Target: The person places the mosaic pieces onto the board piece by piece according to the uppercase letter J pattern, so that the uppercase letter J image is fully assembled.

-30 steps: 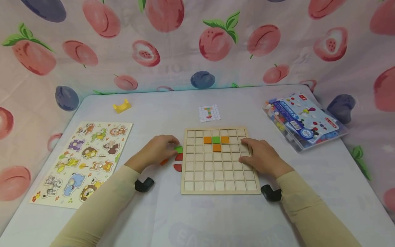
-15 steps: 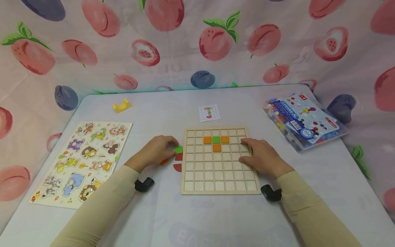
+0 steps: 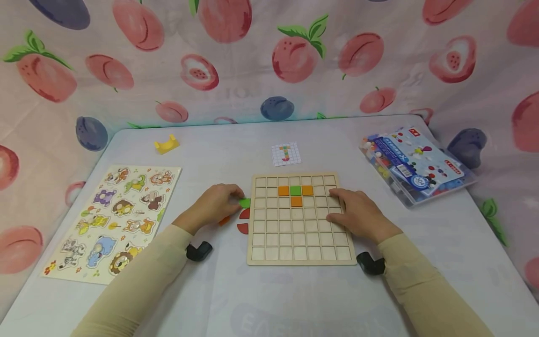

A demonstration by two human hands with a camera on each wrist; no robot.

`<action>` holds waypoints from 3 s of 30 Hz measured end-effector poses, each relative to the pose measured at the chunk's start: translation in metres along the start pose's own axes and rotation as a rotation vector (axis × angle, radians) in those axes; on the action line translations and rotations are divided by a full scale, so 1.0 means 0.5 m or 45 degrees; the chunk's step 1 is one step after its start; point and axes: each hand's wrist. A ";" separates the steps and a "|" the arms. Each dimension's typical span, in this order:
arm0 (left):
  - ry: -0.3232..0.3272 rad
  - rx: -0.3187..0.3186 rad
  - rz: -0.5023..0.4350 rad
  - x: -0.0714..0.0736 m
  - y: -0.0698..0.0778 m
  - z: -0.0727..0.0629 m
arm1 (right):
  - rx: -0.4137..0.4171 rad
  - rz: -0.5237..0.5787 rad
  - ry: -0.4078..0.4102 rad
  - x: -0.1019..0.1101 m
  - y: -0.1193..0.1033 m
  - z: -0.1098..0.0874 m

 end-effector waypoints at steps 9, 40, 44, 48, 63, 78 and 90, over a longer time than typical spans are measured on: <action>0.006 -0.025 0.028 -0.001 -0.002 0.005 | -0.009 -0.004 -0.007 0.000 -0.001 0.000; 0.009 -0.198 0.005 -0.005 0.063 -0.003 | 0.023 -0.011 -0.002 0.005 0.000 0.000; -0.008 -0.224 0.022 -0.013 0.076 -0.002 | 0.014 -0.002 -0.005 0.004 -0.002 -0.001; -0.029 -0.220 0.035 -0.024 0.086 0.004 | 0.003 0.006 -0.011 0.004 -0.002 -0.001; -0.075 -0.355 0.102 -0.057 0.111 0.013 | 0.013 0.002 0.001 0.002 -0.001 0.000; -0.089 -0.421 0.110 -0.075 0.141 0.011 | 0.009 -0.002 0.000 0.002 -0.001 0.000; -0.100 -0.444 0.167 -0.089 0.159 0.018 | 0.008 0.004 -0.003 0.002 0.000 0.000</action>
Point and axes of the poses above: each hand's wrist, its own z-axis towards the middle knuckle, its own x-axis out of the back of the hand, y = z × x, and after that the axes turned 10 degrees about -z, right-handed
